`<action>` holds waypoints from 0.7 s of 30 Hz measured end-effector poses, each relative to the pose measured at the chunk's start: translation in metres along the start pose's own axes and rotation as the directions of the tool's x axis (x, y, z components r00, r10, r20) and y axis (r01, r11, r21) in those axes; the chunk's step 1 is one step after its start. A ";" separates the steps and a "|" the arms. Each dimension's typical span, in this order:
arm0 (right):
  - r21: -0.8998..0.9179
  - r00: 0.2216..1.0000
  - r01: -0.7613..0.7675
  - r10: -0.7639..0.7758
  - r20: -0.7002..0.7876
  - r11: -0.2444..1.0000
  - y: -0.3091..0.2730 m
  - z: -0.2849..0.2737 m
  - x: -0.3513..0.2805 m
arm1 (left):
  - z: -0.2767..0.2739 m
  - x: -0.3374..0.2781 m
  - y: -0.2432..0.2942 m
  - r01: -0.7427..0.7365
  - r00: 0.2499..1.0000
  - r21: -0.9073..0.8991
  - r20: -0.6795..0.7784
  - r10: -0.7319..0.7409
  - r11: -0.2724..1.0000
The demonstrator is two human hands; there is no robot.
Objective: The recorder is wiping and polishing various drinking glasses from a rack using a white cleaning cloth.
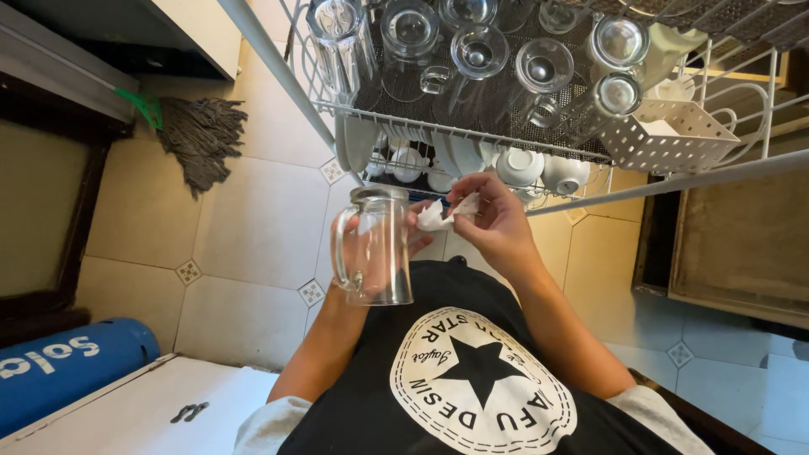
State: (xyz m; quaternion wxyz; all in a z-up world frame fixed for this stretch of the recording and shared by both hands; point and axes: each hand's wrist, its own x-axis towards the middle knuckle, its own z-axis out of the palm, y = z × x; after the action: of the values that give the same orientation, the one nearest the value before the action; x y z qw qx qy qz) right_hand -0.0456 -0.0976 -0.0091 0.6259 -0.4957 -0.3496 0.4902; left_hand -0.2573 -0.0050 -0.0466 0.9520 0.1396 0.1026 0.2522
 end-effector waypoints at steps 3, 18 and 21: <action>-0.021 0.999 -0.030 0.029 -0.030 0.999 0.001 0.001 0.001 | -0.035 0.003 -0.011 -0.011 0.997 -0.081 0.070 0.017 0.997; 0.086 0.988 -0.127 0.134 -0.083 0.988 0.006 -0.011 0.002 | -0.006 0.006 0.010 -0.202 0.973 -0.180 0.074 0.218 0.963; 0.075 0.988 -0.115 0.122 -0.098 0.991 0.014 -0.017 0.000 | 0.001 0.001 0.017 -0.201 0.979 -0.104 0.014 0.204 0.974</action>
State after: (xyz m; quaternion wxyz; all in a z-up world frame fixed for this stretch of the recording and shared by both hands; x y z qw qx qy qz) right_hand -0.0338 -0.1020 -0.0270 0.6296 -0.5180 -0.2700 0.5122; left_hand -0.2640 0.0096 -0.0407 0.9284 0.1036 0.0632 0.3512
